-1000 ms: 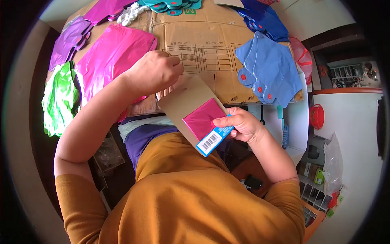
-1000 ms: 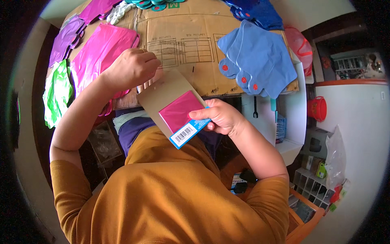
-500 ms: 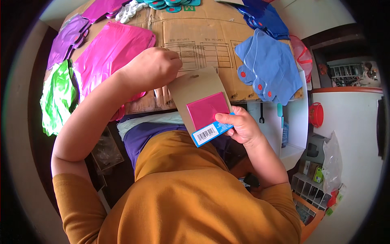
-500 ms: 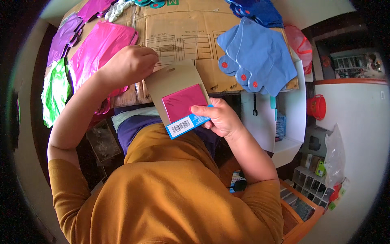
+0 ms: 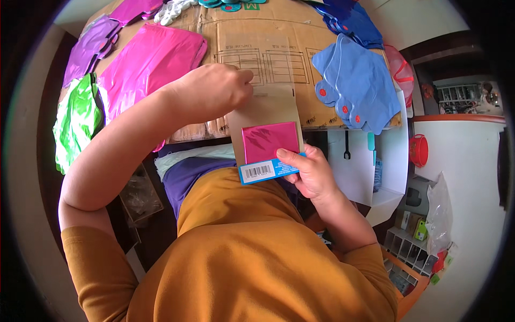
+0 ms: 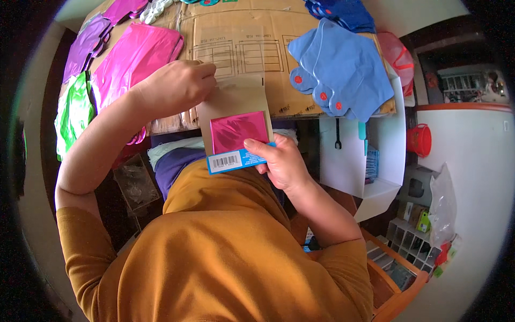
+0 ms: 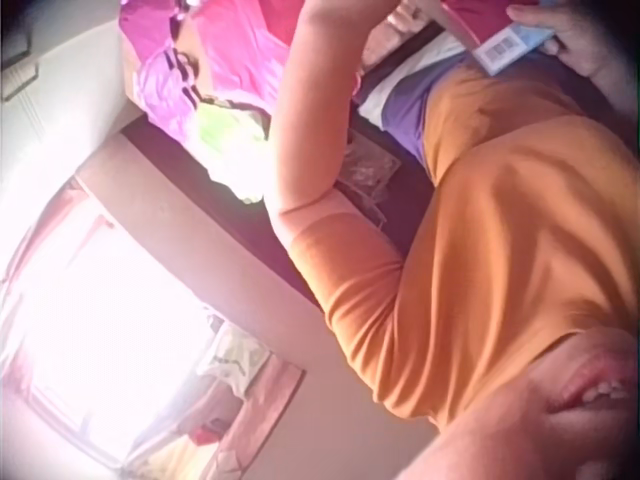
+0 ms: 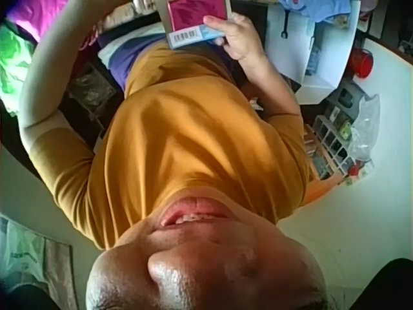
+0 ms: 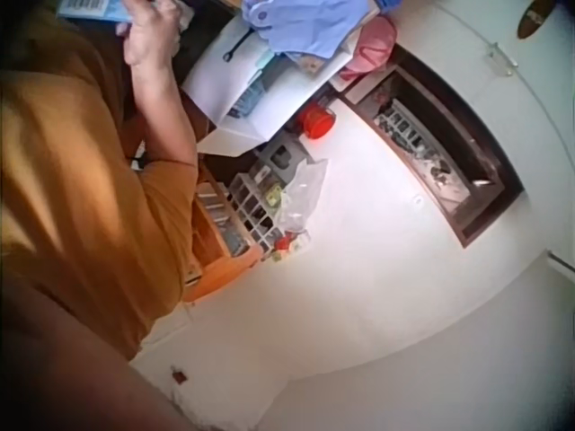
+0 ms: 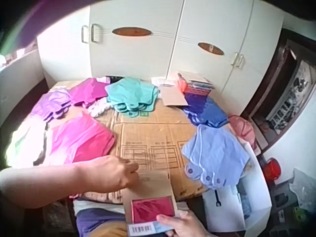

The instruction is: Folding colorful star-shaped plastic bags and inserting them into cardboard packaging sleeves.

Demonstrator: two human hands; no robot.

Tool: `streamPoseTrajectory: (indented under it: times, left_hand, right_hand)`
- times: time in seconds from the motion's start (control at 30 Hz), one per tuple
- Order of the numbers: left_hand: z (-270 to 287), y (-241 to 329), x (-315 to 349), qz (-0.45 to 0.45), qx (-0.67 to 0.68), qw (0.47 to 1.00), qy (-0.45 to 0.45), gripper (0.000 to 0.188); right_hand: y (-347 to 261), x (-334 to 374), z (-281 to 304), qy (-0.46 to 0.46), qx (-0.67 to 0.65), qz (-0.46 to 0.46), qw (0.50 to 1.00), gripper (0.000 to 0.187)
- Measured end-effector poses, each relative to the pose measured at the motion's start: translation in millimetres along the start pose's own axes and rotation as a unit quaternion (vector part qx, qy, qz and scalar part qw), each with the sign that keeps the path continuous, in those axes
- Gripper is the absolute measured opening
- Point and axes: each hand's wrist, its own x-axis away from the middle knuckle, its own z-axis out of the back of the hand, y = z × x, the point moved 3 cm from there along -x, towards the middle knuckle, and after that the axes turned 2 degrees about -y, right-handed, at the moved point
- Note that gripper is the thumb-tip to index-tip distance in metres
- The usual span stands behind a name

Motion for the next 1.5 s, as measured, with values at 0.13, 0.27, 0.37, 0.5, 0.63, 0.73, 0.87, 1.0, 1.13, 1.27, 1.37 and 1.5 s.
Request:
streamPoseTrajectory:
  times: [0.13,0.27,0.37,0.5,0.63,0.73,0.87,1.0,1.13,1.27,1.37,1.5]
  left_hand:
    - [-4.4,20.4,5.0,-0.004,-0.066,0.998,0.024,0.011]
    - [-4.8,36.7,15.8,0.013,-0.050,0.998,0.045,0.013]
    - [-8.6,36.2,23.4,0.041,-0.031,0.997,0.065,0.012]
    - [-4.9,36.3,31.4,0.078,-0.004,0.995,0.064,0.010]
    - [-8.4,34.2,29.2,0.082,0.018,0.991,0.109,0.015]
    - [-7.7,37.8,29.2,0.068,0.039,0.991,0.111,0.020]
    - [-8.8,44.4,33.9,0.061,0.027,0.994,0.091,0.023]
    - [-8.0,43.3,35.2,0.081,0.038,0.991,0.095,0.021]
    - [-16.2,44.5,33.5,0.215,0.073,0.972,0.068,0.020]
    - [-18.3,49.9,15.6,0.217,-0.004,0.972,0.090,0.013]
    - [-16.1,52.6,5.0,0.178,-0.020,0.981,0.076,0.018]
    - [-25.1,51.9,0.8,0.116,-0.010,0.991,0.067,0.025]
  right_hand:
    - [5.1,-4.5,1.0,0.000,0.021,0.025,0.999,0.016]
    - [4.2,-6.0,-7.1,0.002,0.036,0.051,0.998,0.013]
    - [2.1,-8.1,-7.9,-0.007,0.065,0.052,0.997,0.015]
    - [-7.4,-6.6,-11.9,-0.021,0.147,0.045,0.988,0.017]
    - [-7.0,-12.8,-5.9,-0.019,0.126,0.029,0.991,0.018]
    - [-5.6,-12.2,-5.2,-0.006,0.098,0.039,0.994,0.019]
    - [2.6,-17.1,-6.0,-0.010,0.070,0.035,0.997,0.019]
    - [1.8,-18.7,-11.5,-0.014,0.074,0.033,0.997,0.018]
    - [6.1,-24.1,-18.6,-0.020,0.049,0.036,0.998,0.017]
    - [10.5,-26.4,-18.6,-0.008,0.047,0.031,0.998,0.016]
    - [9.3,-25.5,-21.8,0.005,0.062,0.039,0.997,0.015]
    - [11.5,-25.3,-21.5,0.002,0.065,0.048,0.997,0.016]
